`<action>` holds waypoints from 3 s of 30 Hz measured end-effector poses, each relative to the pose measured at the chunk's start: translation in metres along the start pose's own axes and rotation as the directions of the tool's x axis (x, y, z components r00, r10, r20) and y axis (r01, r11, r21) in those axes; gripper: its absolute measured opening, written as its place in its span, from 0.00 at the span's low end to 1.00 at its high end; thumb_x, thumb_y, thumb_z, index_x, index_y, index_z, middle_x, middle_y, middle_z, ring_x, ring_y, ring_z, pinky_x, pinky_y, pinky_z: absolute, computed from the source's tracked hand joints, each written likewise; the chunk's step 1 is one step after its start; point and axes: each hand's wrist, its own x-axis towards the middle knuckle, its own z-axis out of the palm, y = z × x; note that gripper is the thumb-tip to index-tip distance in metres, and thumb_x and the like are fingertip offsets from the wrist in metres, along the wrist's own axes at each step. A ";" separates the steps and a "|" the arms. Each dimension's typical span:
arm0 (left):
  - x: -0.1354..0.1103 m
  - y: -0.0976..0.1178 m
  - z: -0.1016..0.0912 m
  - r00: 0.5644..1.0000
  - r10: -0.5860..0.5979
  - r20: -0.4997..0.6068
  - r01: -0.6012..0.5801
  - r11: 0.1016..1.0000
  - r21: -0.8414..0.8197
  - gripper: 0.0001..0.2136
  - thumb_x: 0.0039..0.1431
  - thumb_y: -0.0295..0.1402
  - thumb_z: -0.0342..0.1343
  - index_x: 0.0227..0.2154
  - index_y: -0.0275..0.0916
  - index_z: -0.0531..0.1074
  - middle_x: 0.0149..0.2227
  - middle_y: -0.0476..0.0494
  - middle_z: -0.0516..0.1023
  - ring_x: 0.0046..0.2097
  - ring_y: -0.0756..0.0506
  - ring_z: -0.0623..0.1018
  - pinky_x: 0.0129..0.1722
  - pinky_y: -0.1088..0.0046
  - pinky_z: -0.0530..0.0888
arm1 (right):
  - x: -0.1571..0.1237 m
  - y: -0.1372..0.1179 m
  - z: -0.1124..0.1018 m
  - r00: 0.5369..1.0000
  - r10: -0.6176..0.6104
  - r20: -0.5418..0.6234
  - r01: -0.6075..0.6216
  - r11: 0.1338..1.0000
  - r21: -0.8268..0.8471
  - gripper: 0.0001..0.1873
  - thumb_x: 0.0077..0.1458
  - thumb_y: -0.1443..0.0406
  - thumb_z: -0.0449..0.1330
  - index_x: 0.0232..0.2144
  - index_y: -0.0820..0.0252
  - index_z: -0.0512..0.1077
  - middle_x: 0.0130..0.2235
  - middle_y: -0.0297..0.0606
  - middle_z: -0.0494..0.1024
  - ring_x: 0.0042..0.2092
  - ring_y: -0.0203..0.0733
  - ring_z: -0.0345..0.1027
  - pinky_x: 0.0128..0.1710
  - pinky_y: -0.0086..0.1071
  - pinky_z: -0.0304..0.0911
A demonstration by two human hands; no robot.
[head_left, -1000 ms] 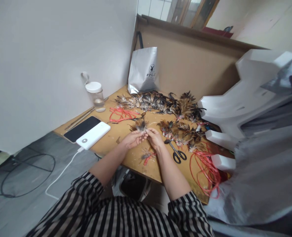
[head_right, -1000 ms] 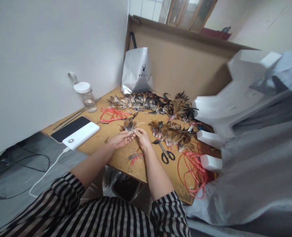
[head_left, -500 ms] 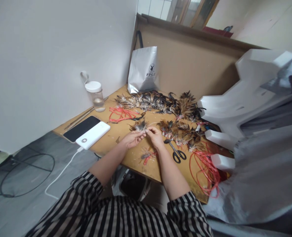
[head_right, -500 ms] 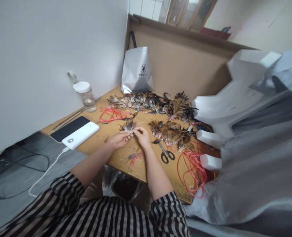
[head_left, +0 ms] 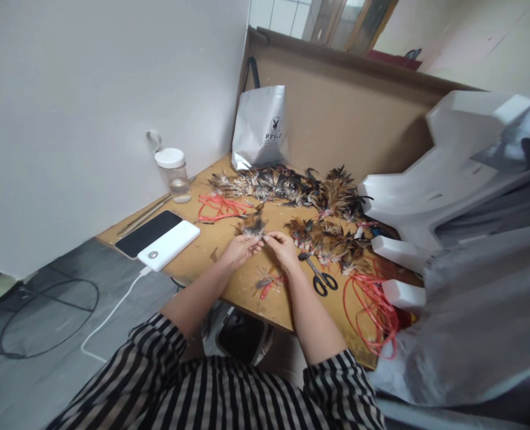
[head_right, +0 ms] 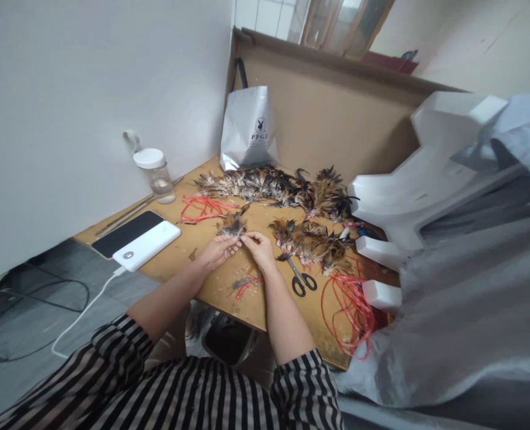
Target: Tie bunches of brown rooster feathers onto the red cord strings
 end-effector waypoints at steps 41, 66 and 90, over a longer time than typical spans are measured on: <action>-0.007 0.002 0.006 1.000 -0.028 0.012 0.026 0.994 0.111 0.10 0.42 0.32 0.62 0.25 0.29 0.72 0.22 0.43 0.75 0.21 0.56 0.70 0.21 0.82 0.65 | 0.001 0.003 -0.003 0.999 -0.005 -0.032 0.005 1.000 -0.005 0.13 0.38 0.56 0.62 0.23 0.61 0.69 0.22 0.31 0.69 0.24 0.31 0.59 0.26 0.26 0.55; -0.008 0.001 0.007 0.995 0.004 0.104 -0.044 0.920 0.389 0.13 0.46 0.38 0.58 0.22 0.29 0.73 0.16 0.43 0.73 0.17 0.53 0.70 0.21 0.79 0.67 | -0.007 -0.007 -0.002 0.976 0.077 0.203 -0.084 0.996 0.030 0.12 0.36 0.58 0.64 0.23 0.59 0.70 0.18 0.28 0.69 0.22 0.32 0.59 0.26 0.28 0.56; -0.011 -0.006 0.011 0.982 0.163 0.091 -0.187 0.865 0.466 0.05 0.48 0.29 0.51 0.22 0.33 0.68 0.17 0.48 0.72 0.18 0.53 0.71 0.20 0.79 0.68 | -0.007 0.005 0.013 0.996 0.084 0.034 -0.084 0.996 0.005 0.13 0.38 0.59 0.62 0.20 0.66 0.71 0.18 0.31 0.69 0.20 0.30 0.57 0.22 0.26 0.53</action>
